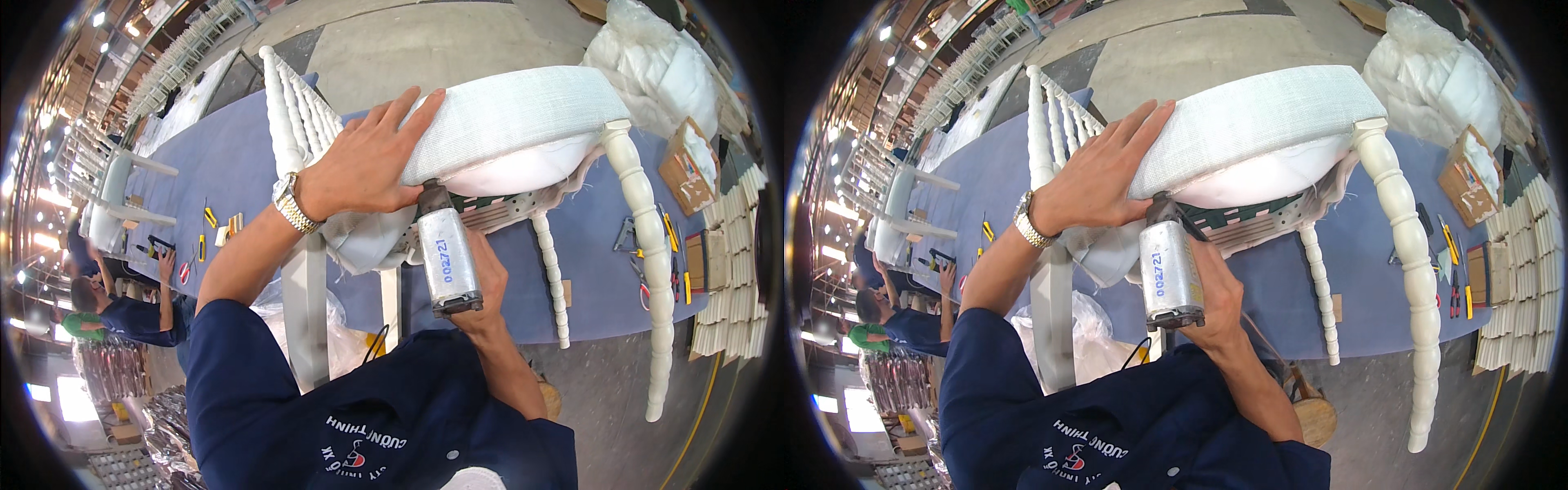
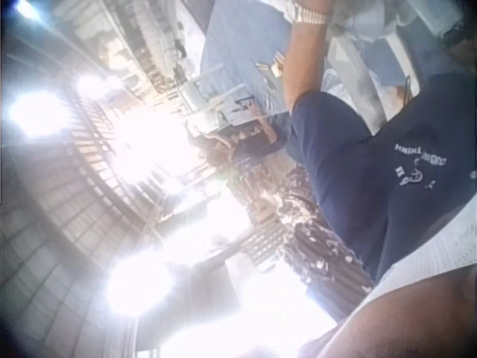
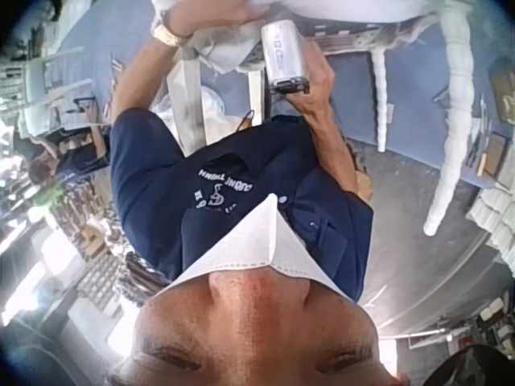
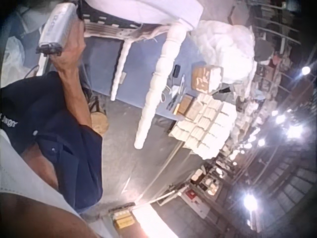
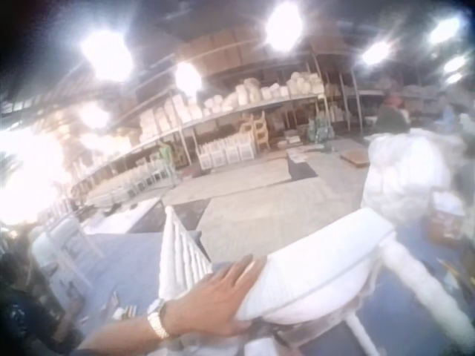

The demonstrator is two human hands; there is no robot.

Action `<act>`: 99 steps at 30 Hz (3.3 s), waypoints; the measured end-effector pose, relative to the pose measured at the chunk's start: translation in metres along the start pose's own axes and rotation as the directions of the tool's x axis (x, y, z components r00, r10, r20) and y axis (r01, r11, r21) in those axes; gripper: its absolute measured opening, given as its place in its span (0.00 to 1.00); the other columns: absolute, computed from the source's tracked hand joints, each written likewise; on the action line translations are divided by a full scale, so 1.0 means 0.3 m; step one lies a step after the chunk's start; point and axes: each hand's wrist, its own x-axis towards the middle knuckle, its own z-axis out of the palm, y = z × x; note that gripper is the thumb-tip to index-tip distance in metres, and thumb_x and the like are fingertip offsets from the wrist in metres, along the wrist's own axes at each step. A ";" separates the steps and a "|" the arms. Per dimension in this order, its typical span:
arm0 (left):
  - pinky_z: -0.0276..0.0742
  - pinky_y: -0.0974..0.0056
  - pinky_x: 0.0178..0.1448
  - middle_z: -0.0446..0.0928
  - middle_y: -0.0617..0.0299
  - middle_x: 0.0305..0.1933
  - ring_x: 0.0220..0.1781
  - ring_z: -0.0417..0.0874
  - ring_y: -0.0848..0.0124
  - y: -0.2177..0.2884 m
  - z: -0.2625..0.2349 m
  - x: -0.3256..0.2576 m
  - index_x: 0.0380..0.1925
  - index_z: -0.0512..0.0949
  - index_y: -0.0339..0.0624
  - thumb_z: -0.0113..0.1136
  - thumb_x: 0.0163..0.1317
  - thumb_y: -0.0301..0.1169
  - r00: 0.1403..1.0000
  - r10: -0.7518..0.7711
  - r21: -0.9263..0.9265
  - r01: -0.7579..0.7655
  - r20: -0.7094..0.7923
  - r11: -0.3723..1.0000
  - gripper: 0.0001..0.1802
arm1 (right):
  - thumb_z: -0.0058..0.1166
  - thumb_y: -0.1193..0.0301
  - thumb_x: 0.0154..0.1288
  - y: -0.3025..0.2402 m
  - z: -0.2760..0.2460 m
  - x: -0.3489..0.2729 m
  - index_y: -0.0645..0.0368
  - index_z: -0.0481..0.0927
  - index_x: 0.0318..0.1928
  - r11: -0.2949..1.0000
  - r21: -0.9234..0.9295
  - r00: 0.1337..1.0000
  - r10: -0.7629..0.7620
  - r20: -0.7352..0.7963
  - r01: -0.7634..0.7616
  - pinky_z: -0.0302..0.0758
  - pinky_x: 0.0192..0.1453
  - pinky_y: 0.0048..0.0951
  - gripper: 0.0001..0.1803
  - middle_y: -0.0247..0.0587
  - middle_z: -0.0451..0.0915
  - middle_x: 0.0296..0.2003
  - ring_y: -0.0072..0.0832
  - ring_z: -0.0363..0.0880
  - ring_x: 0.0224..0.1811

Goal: The person upholsters a white wooden chair by wrapping and securing light-colored fabric around the seat frame. They use a staple gun to fasten the fabric, a utility knife to trim excess material, and a small tool to tuck and smooth the edges. The chair is rotated and repositioned multiple times to access different sides.

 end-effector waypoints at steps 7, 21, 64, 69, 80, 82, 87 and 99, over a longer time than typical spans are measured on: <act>0.65 0.45 0.78 0.54 0.35 0.81 0.77 0.65 0.37 0.022 0.012 -0.029 0.82 0.47 0.45 0.76 0.46 0.31 0.998 0.043 0.102 -0.037 -0.054 0.994 0.65 | 0.73 0.73 0.55 -0.022 0.003 -0.011 0.70 0.79 0.59 0.999 0.039 1.000 0.018 0.008 -0.018 0.84 0.51 0.38 0.30 0.54 0.85 0.47 0.47 0.86 0.47; 0.62 0.44 0.78 0.54 0.34 0.81 0.78 0.63 0.37 0.028 0.015 -0.029 0.81 0.49 0.40 0.73 0.56 0.35 0.998 0.062 0.167 -0.056 -0.032 0.984 0.58 | 0.74 0.71 0.54 -0.031 0.025 -0.009 0.70 0.78 0.60 0.999 0.025 0.998 0.038 0.045 -0.040 0.84 0.51 0.39 0.33 0.56 0.83 0.50 0.50 0.85 0.47; 0.75 0.47 0.69 0.65 0.37 0.75 0.70 0.75 0.41 -0.040 0.032 0.001 0.79 0.56 0.40 0.41 0.79 0.59 0.998 -0.018 -0.059 0.015 -0.058 0.998 0.41 | 0.70 0.72 0.57 -0.021 0.069 -0.047 0.72 0.78 0.60 0.999 0.033 0.999 0.000 0.053 -0.002 0.82 0.50 0.40 0.31 0.58 0.83 0.46 0.50 0.85 0.44; 0.79 0.44 0.65 0.68 0.35 0.73 0.67 0.77 0.39 -0.044 0.044 0.000 0.78 0.60 0.40 0.41 0.77 0.63 0.992 0.000 -0.051 -0.006 -0.124 0.999 0.43 | 0.72 0.69 0.57 -0.023 0.085 -0.043 0.71 0.76 0.61 0.999 0.050 0.999 0.000 0.034 -0.002 0.82 0.50 0.41 0.33 0.59 0.83 0.45 0.51 0.85 0.45; 0.73 0.48 0.71 0.66 0.38 0.75 0.71 0.74 0.43 -0.037 0.029 -0.007 0.79 0.56 0.40 0.43 0.79 0.57 0.996 -0.007 -0.029 0.004 -0.090 1.000 0.40 | 0.72 0.70 0.55 -0.034 0.103 -0.056 0.70 0.77 0.60 0.997 0.081 0.997 -0.003 0.078 -0.004 0.82 0.52 0.42 0.33 0.58 0.82 0.47 0.53 0.85 0.48; 0.72 0.48 0.72 0.66 0.38 0.75 0.71 0.74 0.43 -0.029 0.024 -0.007 0.79 0.57 0.40 0.43 0.79 0.57 0.996 -0.014 -0.046 0.010 -0.086 0.999 0.41 | 0.70 0.72 0.56 -0.034 0.110 -0.053 0.70 0.78 0.58 0.997 0.081 0.998 -0.001 0.059 -0.004 0.82 0.52 0.42 0.30 0.58 0.82 0.46 0.53 0.85 0.48; 0.72 0.49 0.72 0.66 0.38 0.75 0.71 0.74 0.43 -0.031 0.035 -0.010 0.79 0.56 0.39 0.42 0.79 0.59 0.995 -0.011 -0.027 0.008 -0.095 1.000 0.41 | 0.65 0.76 0.57 -0.066 0.119 -0.040 0.71 0.81 0.53 0.989 0.121 0.996 0.078 0.038 -0.082 0.81 0.50 0.42 0.22 0.56 0.82 0.43 0.52 0.84 0.44; 0.61 0.54 0.82 0.63 0.44 0.80 0.82 0.64 0.50 -0.411 0.092 0.100 0.78 0.64 0.42 0.27 0.72 0.75 0.929 -0.085 -0.759 0.345 0.360 0.552 0.53 | 0.62 0.70 0.59 0.052 0.122 -0.061 0.73 0.80 0.55 0.994 0.110 1.000 0.007 -0.012 -0.005 0.79 0.54 0.44 0.26 0.60 0.82 0.48 0.55 0.83 0.47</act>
